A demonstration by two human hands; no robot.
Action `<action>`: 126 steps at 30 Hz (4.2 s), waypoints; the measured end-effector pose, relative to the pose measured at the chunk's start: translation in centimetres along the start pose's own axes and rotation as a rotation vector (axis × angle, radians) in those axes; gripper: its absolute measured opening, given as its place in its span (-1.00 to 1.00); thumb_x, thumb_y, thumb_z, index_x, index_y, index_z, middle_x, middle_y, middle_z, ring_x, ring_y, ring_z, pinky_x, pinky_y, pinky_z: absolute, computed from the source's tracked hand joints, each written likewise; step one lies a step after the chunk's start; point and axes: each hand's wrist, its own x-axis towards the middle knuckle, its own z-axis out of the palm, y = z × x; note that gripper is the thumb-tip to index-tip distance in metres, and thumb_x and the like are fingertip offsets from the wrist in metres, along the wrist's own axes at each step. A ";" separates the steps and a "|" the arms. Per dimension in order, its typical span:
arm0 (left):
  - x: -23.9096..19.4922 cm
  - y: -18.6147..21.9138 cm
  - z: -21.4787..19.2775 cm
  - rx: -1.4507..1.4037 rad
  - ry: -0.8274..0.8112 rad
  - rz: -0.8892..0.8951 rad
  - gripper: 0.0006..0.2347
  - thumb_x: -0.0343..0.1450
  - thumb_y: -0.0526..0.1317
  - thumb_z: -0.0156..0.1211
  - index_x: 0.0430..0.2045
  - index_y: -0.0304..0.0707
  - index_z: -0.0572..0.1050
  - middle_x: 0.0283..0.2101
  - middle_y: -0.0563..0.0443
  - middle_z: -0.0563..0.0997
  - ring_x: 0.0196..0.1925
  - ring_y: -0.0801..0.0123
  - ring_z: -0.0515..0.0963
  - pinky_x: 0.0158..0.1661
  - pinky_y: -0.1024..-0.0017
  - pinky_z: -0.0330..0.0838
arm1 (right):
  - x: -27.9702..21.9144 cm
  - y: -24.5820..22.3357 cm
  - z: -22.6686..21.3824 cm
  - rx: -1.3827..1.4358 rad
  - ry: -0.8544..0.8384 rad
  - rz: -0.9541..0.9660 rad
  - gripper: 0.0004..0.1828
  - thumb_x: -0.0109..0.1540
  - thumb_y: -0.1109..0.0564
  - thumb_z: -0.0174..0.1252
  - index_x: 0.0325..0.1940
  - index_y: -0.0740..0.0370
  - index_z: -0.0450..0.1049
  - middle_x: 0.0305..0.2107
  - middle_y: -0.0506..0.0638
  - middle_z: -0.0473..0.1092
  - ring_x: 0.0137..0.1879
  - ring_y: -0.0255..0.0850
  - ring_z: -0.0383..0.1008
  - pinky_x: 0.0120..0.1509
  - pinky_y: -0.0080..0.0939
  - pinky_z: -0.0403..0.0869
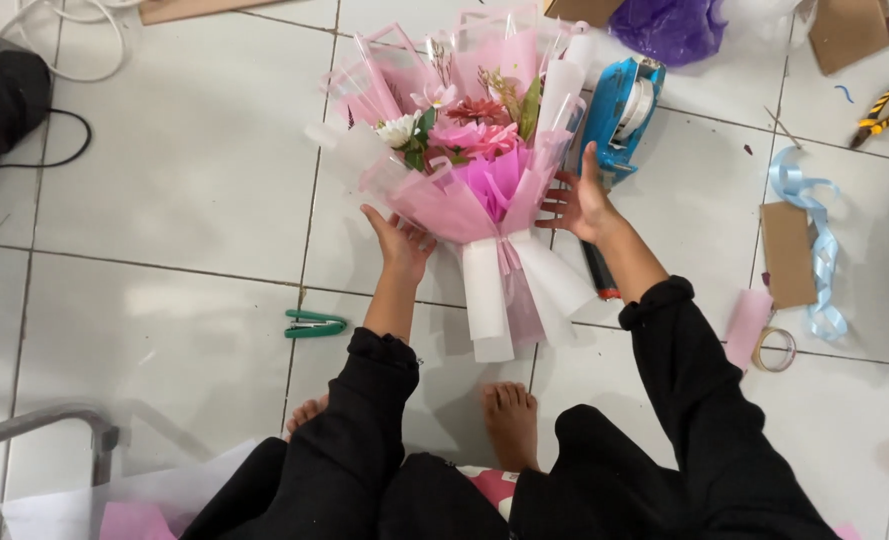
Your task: The person is wrapping a bouquet of pink flowers with pink and white decorative paper, using tape and a stapler to secure the folds.
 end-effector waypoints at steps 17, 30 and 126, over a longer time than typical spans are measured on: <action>7.6 4.2 -4.2 -0.145 -0.170 -0.016 -0.12 0.22 0.58 -0.56 0.29 0.03 0.14 0.25 -0.21 0.31 0.28 -0.14 0.28 0.20 -0.33 0.01 | 3.5 -3.3 3.7 0.521 0.009 0.014 0.33 -0.15 -0.78 -0.29 0.42 0.19 0.09 0.33 0.25 0.08 0.43 0.28 0.06 0.48 0.35 0.00; -5.0 17.1 1.8 0.046 -0.504 0.216 -0.38 0.03 0.51 -0.44 -0.95 -0.12 0.00 -0.79 0.18 -0.03 -0.69 0.43 0.01 -0.55 0.50 -0.15 | -3.8 -10.9 6.6 0.570 -0.318 -0.395 -0.40 0.01 -0.37 0.11 -0.16 0.13 0.56 -0.22 0.05 0.51 -0.01 -0.01 0.50 0.13 -0.04 0.43; -8.6 21.5 -0.7 0.306 -0.529 0.636 -0.36 0.30 0.39 0.09 0.12 0.03 0.25 0.15 -0.06 0.44 0.15 0.14 0.46 0.10 -0.02 0.36 | -5.7 -10.5 4.5 0.245 -0.107 -0.583 -0.57 0.08 -0.27 0.32 -0.16 0.01 0.53 -0.26 -0.11 0.56 -0.24 -0.32 0.59 -0.04 -0.39 0.52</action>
